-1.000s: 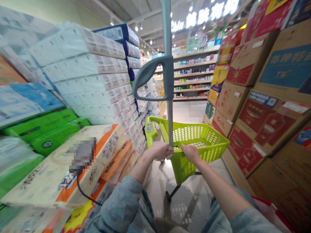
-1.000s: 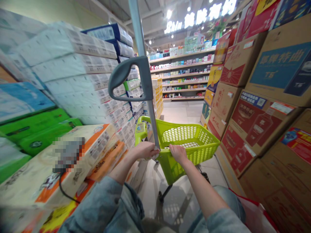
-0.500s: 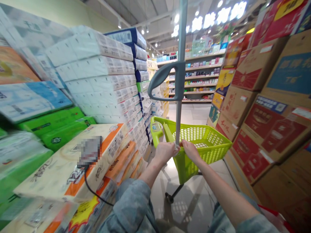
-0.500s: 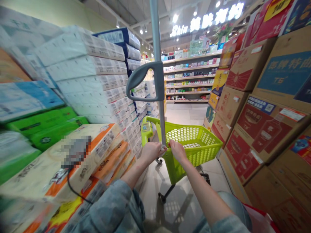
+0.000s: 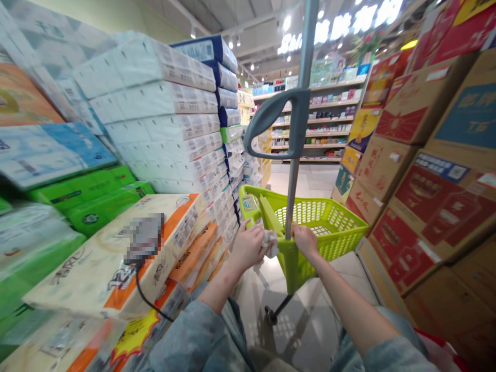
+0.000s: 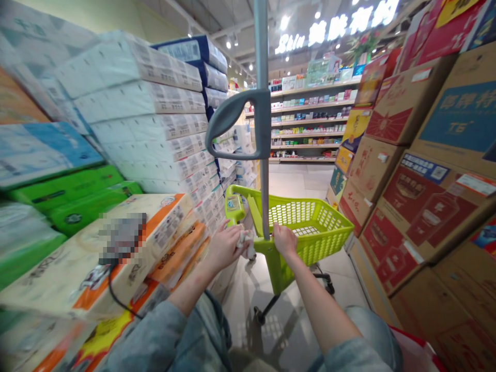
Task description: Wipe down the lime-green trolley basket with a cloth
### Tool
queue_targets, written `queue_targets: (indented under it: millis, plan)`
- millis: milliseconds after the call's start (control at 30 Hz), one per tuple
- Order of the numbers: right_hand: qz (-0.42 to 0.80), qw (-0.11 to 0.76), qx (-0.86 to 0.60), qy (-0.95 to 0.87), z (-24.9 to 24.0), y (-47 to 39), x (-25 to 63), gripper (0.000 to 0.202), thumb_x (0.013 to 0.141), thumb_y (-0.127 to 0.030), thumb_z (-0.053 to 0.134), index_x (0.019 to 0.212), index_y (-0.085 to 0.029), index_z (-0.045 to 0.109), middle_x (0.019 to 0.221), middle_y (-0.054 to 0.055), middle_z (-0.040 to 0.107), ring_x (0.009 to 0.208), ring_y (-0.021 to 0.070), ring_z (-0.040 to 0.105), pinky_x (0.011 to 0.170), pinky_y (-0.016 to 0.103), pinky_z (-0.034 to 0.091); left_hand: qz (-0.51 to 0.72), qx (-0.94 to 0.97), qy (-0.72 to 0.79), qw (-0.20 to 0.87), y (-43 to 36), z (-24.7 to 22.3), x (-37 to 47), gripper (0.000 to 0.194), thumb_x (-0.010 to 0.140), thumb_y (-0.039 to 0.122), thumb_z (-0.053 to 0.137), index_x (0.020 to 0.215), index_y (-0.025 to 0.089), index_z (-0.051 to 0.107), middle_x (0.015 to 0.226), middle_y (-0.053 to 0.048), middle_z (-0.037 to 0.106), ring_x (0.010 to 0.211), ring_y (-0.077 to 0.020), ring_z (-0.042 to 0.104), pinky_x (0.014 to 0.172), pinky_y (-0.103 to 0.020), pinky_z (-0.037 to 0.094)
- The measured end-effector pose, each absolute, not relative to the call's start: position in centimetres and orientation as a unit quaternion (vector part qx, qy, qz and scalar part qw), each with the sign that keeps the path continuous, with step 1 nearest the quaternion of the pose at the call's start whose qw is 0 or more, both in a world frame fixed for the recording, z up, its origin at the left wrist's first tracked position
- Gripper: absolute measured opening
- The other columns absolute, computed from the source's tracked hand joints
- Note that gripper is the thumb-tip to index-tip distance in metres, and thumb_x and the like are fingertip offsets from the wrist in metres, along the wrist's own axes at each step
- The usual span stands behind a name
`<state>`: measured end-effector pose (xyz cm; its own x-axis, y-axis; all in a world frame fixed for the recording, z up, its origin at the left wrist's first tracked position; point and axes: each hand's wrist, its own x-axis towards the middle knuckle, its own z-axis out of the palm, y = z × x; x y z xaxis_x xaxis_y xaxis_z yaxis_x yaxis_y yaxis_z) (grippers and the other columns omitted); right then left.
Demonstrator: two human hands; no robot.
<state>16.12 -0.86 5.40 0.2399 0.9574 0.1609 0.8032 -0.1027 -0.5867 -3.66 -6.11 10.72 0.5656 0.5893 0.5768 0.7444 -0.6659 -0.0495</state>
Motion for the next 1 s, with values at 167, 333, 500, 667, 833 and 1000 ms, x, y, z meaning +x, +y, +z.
queue_targets:
  millis: [167, 333, 500, 667, 833, 1000]
  plan:
    - [0.134, 0.281, -0.742, -0.594, 5.6, -0.4, 15.6, 0.060, 0.089, -0.040, 0.018, 0.065, -0.019, 0.069, 0.072, 0.008, 0.067, 0.070, 0.0184, 0.058, 0.058, 0.025, 0.031, -0.246, -0.870, -0.403, 0.142, -6.0, 10.4, -3.9, 0.028, 0.090, 0.034, 0.038, 0.100, 0.019, 0.059, 0.098, -0.007, 0.064, 0.102, -0.0189, 0.056, 0.106, -0.045, 0.027]
    - [0.129, 0.263, -0.750, -0.593, 5.6, 0.1, 15.4, 0.061, 0.089, -0.041, 0.017, 0.069, -0.018, 0.069, 0.077, 0.010, 0.068, 0.074, 0.0201, 0.059, 0.059, 0.026, 0.032, -0.232, -0.874, -0.350, 0.244, -6.9, 7.7, -3.3, 0.041, 0.090, 0.019, 0.036, 0.130, 0.015, 0.041, 0.136, -0.009, 0.044, 0.131, -0.0209, 0.031, 0.111, -0.043, 0.020]
    - [0.118, 0.256, -0.743, -0.607, 5.2, 0.5, 15.1, 0.063, 0.089, -0.043, 0.015, 0.072, -0.018, 0.070, 0.076, 0.010, 0.068, 0.073, 0.0203, 0.059, 0.059, 0.027, 0.034, -0.226, -0.879, -0.364, 0.212, -6.2, 8.1, -4.8, 0.041, 0.089, 0.021, 0.038, 0.129, 0.015, 0.043, 0.132, -0.011, 0.048, 0.128, -0.0195, 0.037, 0.111, -0.042, 0.023]
    - [0.116, 0.247, -0.750, -0.602, 5.2, 1.0, 14.7, 0.062, 0.089, -0.042, 0.015, 0.072, -0.018, 0.070, 0.077, 0.010, 0.068, 0.073, 0.0197, 0.060, 0.059, 0.026, 0.034, -0.246, -0.863, -0.424, 0.118, -4.4, 10.8, -5.3, 0.033, 0.089, 0.037, 0.038, 0.105, 0.019, 0.060, 0.102, -0.008, 0.065, 0.107, -0.0192, 0.054, 0.109, -0.044, 0.023]
    - [0.125, 0.238, -0.758, -0.595, 5.5, 1.0, 14.8, 0.062, 0.089, -0.043, 0.016, 0.079, -0.017, 0.071, 0.082, 0.012, 0.068, 0.076, 0.0214, 0.060, 0.062, 0.028, 0.037, -0.121, -0.887, -0.439, 0.072, -2.9, 12.6, -3.6, 0.042, 0.088, 0.041, 0.034, 0.078, 0.017, 0.067, 0.077, -0.008, 0.067, 0.079, -0.0194, 0.063, 0.085, -0.034, 0.044]
    - [0.125, 0.239, -0.756, -0.596, 5.8, 0.4, 15.0, 0.060, 0.089, -0.043, 0.017, 0.081, -0.018, 0.071, 0.082, 0.012, 0.068, 0.080, 0.0222, 0.060, 0.065, 0.028, 0.036, -0.038, -0.882, -0.468, 0.054, -1.8, 13.3, -2.0, 0.057, 0.088, 0.050, 0.026, 0.071, 0.016, 0.068, 0.072, -0.011, 0.068, 0.075, -0.0230, 0.064, 0.067, -0.030, 0.045]
